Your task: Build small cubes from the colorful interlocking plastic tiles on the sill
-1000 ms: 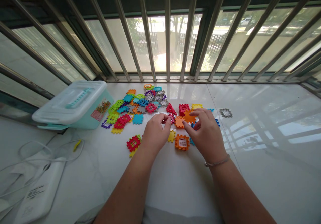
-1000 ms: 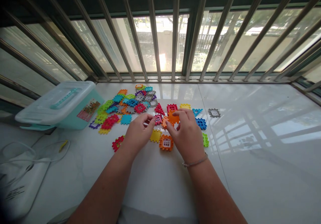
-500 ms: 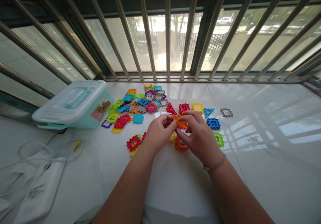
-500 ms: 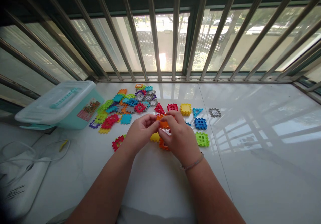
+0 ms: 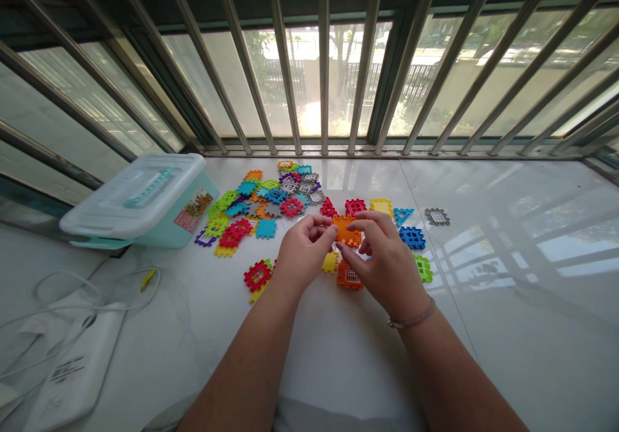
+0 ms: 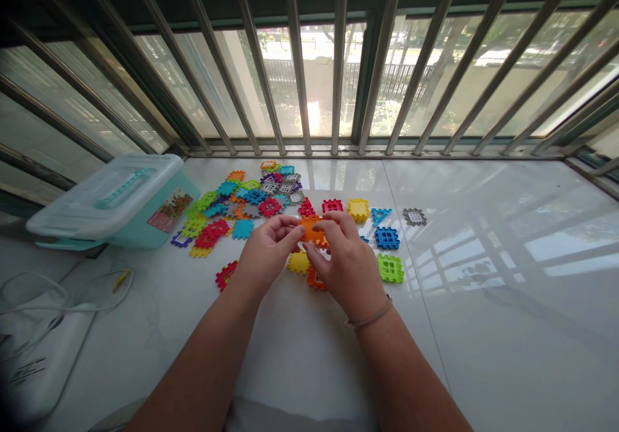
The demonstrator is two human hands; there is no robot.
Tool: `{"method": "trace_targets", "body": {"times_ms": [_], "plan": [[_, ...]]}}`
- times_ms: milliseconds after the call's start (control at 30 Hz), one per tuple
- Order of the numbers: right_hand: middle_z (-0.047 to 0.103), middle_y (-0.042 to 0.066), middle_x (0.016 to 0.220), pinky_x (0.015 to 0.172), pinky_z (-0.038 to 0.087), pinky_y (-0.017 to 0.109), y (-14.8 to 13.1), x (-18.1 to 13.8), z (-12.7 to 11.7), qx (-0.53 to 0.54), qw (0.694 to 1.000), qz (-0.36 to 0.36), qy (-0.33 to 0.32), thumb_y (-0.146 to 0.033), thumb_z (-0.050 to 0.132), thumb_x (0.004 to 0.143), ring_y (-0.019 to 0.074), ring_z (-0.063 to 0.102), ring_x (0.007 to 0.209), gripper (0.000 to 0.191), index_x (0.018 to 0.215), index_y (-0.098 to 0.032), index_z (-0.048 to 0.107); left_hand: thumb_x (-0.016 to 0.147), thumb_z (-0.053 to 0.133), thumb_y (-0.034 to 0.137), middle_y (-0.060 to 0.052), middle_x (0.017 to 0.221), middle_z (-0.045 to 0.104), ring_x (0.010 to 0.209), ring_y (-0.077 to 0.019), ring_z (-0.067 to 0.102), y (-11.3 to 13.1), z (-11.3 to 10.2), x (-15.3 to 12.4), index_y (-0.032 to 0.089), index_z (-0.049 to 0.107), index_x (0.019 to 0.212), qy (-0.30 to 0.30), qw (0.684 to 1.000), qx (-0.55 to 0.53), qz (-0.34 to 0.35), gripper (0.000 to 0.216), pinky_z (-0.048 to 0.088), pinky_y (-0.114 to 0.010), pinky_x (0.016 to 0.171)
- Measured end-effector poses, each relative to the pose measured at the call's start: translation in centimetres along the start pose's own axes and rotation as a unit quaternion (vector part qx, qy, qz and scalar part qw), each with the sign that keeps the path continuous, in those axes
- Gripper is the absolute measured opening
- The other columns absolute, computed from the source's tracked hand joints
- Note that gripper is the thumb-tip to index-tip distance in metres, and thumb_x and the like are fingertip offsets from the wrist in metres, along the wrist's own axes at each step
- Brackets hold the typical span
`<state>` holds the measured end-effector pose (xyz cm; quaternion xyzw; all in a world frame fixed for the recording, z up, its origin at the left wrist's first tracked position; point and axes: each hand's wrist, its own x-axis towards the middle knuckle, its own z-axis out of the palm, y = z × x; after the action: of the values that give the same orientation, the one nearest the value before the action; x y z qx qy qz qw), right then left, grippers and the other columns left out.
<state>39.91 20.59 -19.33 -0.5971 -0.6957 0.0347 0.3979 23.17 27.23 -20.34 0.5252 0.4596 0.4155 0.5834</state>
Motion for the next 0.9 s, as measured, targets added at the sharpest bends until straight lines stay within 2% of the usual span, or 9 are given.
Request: {"method": "trace_targets", "body": {"times_ms": [267, 600, 900], "plan": [[0.067, 0.013, 0.136, 0.067, 0.061, 0.035, -0.07, 0.04, 0.05, -0.003, 1.0, 0.001, 0.005, -0.031, 0.077, 0.099, 0.0208, 0.073, 0.085, 0.022, 0.118, -0.023, 0.067, 0.091, 0.08, 0.043, 0.0, 0.085, 0.076, 0.071, -0.015, 0.071, -0.05, -0.06, -0.02, 0.02, 0.07, 0.108, -0.003, 1.0, 0.0, 0.001, 0.03, 0.058, -0.027, 0.07], [0.066, 0.013, 0.139, 0.068, 0.061, 0.035, -0.45, 0.0, 0.11, -0.012, 1.0, 0.015, 0.007, -0.029, 0.077, 0.098, 0.02, 0.073, 0.083, 0.022, 0.118, -0.023, 0.068, 0.091, 0.081, 0.043, 0.0, 0.084, 0.076, 0.069, -0.014, 0.071, 0.13, 0.05, -0.08, 0.019, 0.07, 0.107, -0.005, 1.0, -0.011, 0.001, 0.031, 0.057, -0.027, 0.069], [0.067, 0.014, 0.139, 0.068, 0.061, 0.035, -0.5, 0.06, 0.25, -0.006, 1.0, 0.027, 0.004, -0.029, 0.076, 0.098, 0.0225, 0.075, 0.089, 0.021, 0.116, -0.023, 0.069, 0.093, 0.078, 0.044, -0.001, 0.087, 0.077, 0.072, -0.0145, 0.072, 0.04, 0.08, -0.12, 0.02, 0.07, 0.11, -0.005, 1.0, 0.013, 0.003, 0.03, 0.058, -0.027, 0.071]]}}
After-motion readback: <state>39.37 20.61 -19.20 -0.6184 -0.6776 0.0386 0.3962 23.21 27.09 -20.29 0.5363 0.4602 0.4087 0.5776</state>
